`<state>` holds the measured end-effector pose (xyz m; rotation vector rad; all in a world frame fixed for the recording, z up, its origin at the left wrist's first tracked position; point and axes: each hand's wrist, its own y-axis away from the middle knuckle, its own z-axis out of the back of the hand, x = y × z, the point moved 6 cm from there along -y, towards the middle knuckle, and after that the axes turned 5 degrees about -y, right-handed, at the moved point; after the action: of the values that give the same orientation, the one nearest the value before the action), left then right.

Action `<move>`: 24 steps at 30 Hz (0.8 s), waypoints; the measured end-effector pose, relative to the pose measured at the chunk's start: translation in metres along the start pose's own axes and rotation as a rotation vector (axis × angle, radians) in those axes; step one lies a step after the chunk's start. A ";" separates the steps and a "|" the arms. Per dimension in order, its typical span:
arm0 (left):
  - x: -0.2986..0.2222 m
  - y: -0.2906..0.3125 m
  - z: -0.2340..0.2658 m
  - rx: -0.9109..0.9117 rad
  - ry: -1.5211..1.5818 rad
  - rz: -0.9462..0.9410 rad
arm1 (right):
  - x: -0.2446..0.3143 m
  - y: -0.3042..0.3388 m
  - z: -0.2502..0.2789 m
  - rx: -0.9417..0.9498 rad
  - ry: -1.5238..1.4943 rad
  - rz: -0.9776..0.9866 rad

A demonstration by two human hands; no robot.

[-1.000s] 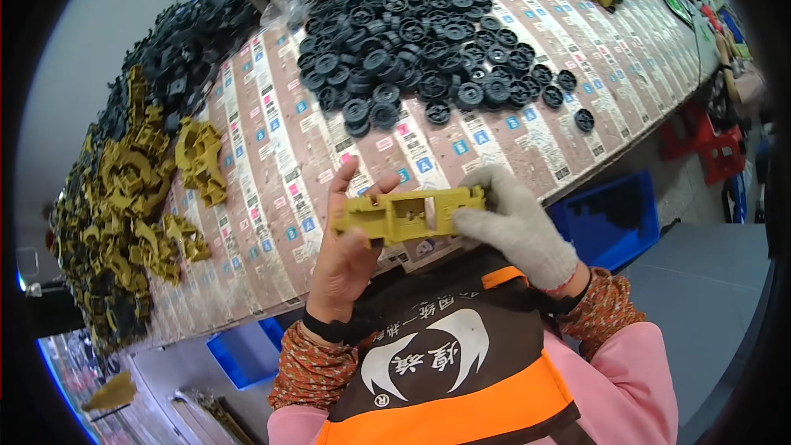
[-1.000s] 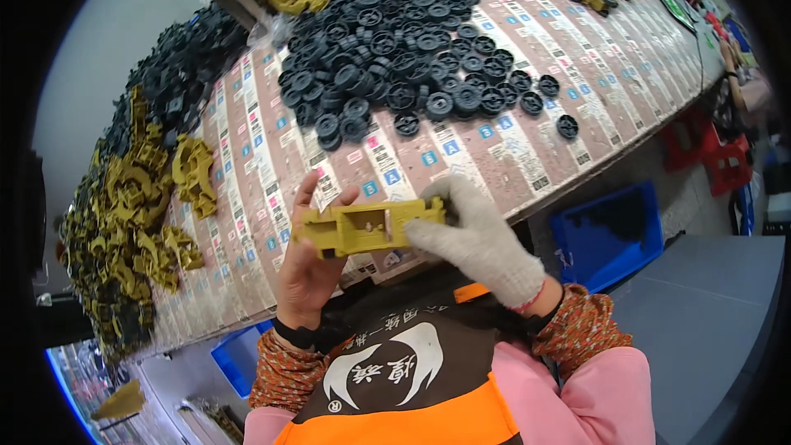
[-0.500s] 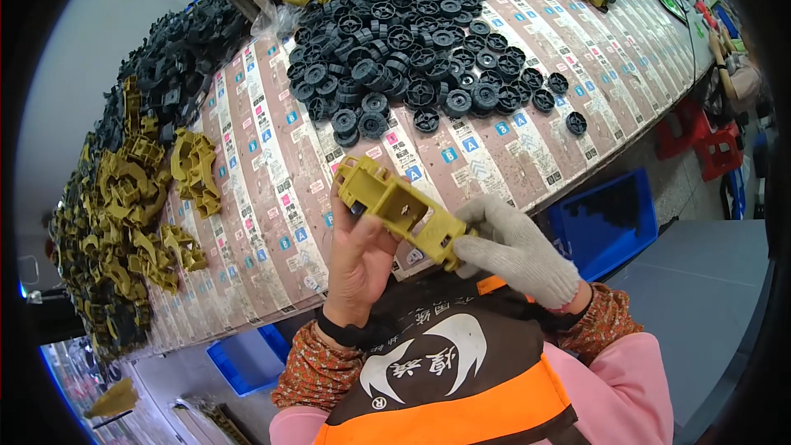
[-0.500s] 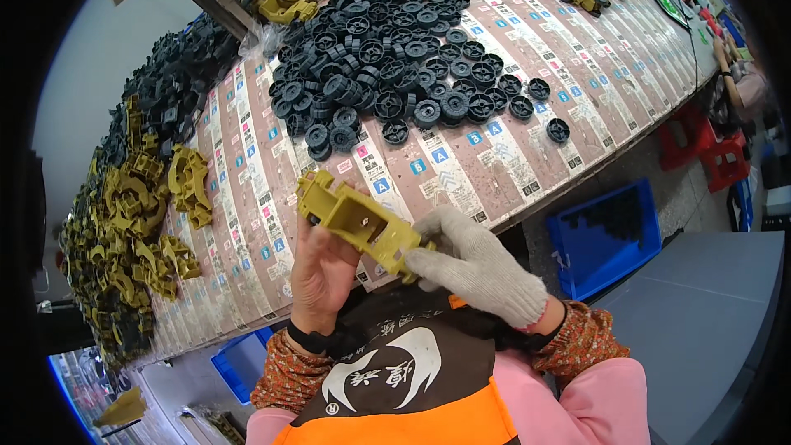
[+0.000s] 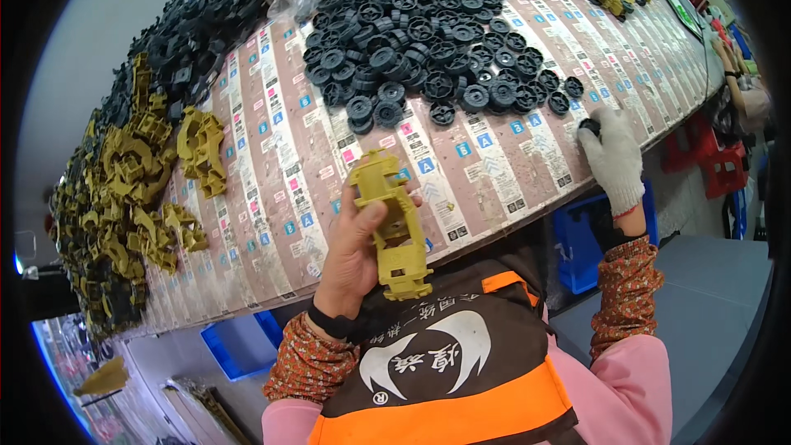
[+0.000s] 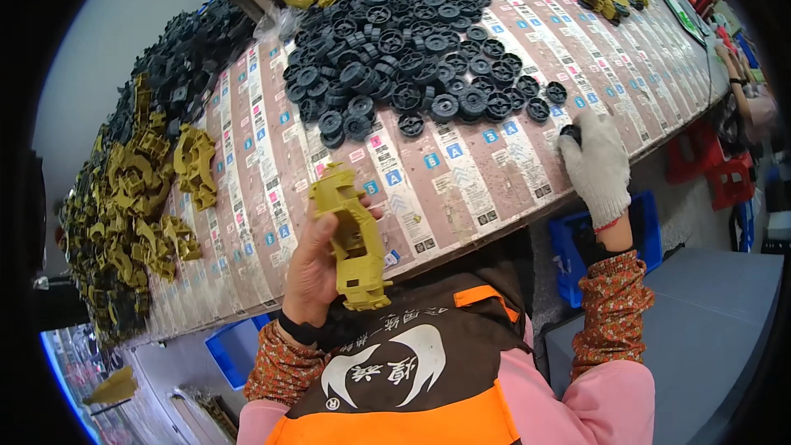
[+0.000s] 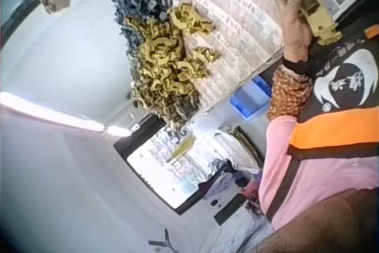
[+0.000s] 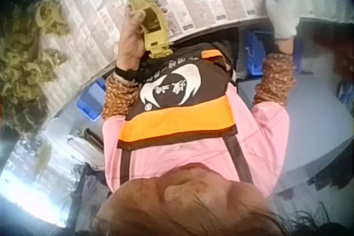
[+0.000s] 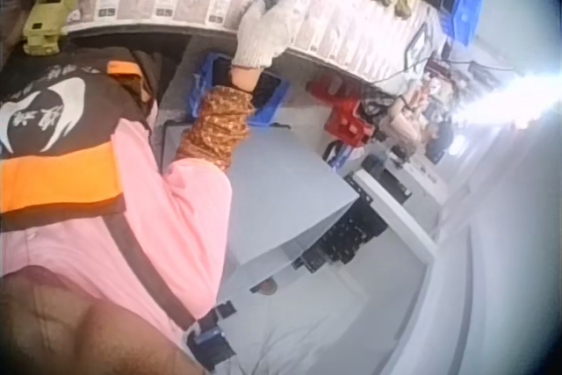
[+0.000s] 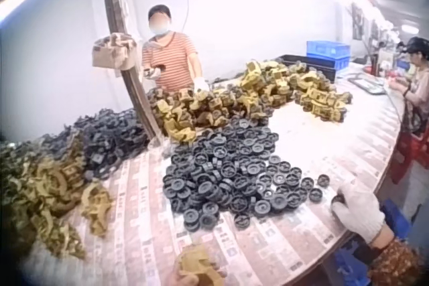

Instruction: The person assembles yellow plastic toy trucks by inserting black wheels into the chassis. They pick up a truck body, insert wheels one by one, and place the completed unit on the table. The process is repeated continuously with multiple truck bodies and wheels.

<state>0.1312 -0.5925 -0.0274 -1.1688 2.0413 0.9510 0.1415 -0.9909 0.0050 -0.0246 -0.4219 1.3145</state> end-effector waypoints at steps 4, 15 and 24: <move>0.003 0.001 0.004 -0.015 -0.046 0.144 | 0.044 0.011 0.001 0.071 -0.250 0.008; 0.010 0.013 -0.012 0.011 -0.168 0.072 | 0.203 0.065 -0.028 0.348 -1.075 0.125; 0.013 0.013 -0.007 0.011 -0.541 -0.143 | 0.215 0.084 -0.017 0.270 -0.938 0.259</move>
<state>0.1133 -0.5993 -0.0300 -0.9110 1.5101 1.0459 0.1096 -0.7629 0.0300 0.8124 -1.0510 1.5783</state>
